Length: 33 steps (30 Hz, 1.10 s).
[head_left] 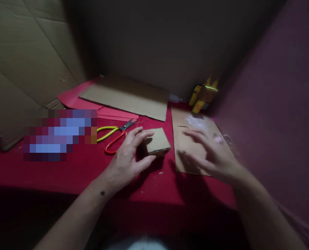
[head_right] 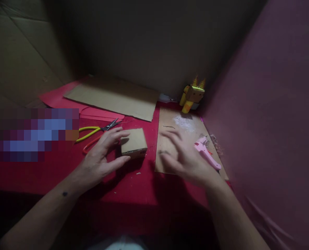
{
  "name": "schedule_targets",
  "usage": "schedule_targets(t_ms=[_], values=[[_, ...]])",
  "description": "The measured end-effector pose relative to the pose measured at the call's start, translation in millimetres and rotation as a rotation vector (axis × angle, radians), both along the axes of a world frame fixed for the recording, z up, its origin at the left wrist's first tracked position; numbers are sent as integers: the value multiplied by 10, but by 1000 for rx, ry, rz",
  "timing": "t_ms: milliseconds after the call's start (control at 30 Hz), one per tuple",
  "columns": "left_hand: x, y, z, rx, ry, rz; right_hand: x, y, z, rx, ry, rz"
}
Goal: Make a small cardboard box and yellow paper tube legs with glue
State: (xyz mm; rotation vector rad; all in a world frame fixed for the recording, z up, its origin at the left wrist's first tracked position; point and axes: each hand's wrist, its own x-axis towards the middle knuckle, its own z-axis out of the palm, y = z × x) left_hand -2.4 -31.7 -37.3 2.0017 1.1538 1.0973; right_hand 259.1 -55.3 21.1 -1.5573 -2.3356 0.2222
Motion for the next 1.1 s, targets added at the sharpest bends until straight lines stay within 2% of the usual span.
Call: schedule_targets(t_ms=[33, 67, 167, 367, 767, 1100], values=[[7, -1, 9, 10, -4, 0, -158, 52, -1, -54, 99, 142], [13, -2, 17, 12, -10, -1, -295, 110, -16, -77, 163, 212], [27, -5, 32, -18, -29, -17, -548, 274, -98, -140, 273, 272], [39, -30, 54, -39, -48, -20, -643, 327, -217, -103, 394, 288], [34, -30, 57, -10, 11, -33, -701, 251, -268, -214, 657, 191], [23, -49, 52, 13, 42, -47, -708, 229, -387, -175, 829, 174]])
